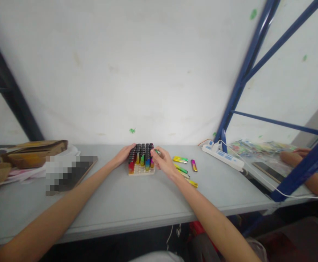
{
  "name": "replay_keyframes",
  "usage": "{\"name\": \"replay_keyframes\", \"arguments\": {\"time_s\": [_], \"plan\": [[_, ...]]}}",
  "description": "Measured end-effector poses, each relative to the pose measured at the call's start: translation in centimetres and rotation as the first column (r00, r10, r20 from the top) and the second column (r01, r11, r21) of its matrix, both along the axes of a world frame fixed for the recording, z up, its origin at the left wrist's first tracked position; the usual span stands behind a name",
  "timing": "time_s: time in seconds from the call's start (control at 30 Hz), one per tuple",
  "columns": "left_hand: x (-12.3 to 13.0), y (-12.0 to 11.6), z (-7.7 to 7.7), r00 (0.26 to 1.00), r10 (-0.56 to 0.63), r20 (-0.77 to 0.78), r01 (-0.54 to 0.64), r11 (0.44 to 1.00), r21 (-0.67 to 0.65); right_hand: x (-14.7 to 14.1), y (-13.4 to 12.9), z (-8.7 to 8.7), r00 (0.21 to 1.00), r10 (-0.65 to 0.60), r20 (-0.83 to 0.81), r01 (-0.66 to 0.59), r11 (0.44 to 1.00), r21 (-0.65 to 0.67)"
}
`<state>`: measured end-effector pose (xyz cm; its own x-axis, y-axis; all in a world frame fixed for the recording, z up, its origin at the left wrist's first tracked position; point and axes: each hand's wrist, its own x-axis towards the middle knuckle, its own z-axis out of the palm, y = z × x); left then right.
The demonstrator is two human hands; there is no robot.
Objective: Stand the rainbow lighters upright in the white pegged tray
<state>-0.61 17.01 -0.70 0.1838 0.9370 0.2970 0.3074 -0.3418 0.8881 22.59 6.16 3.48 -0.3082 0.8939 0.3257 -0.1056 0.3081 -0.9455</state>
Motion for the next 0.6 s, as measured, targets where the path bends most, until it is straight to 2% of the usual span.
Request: {"name": "replay_keyframes", "arguments": {"time_s": [0.07, 0.17, 0.3, 0.4, 0.6], "plan": [[0.0, 0.1, -0.1, 1.000, 0.004, -0.009, -0.004, 1.000, 0.009, -0.2, -0.1, -0.4, 0.989, -0.111, 0.098, 0.099, 0.987, 0.124], [0.0, 0.2, -0.2, 1.000, 0.012, -0.016, -0.012, 1.000, 0.008, -0.3, -0.1, -1.0, 0.918, -0.324, 0.229, 0.243, 0.916, 0.320], [0.0, 0.2, -0.2, 1.000, 0.005, 0.002, -0.005, 1.000, 0.003, -0.2, 0.1, -1.7, 0.797, -0.506, 0.329, 0.342, 0.828, 0.444], [0.0, 0.2, -0.2, 1.000, 0.013, 0.004, -0.013, 1.000, -0.008, -0.2, 0.2, -1.8, 0.773, -0.531, 0.347, 0.352, 0.814, 0.462], [0.0, 0.2, -0.1, 1.000, 0.010, -0.016, -0.010, 1.000, 0.007, -0.2, 0.1, -1.5, 0.792, -0.503, 0.344, 0.320, 0.824, 0.468]]}}
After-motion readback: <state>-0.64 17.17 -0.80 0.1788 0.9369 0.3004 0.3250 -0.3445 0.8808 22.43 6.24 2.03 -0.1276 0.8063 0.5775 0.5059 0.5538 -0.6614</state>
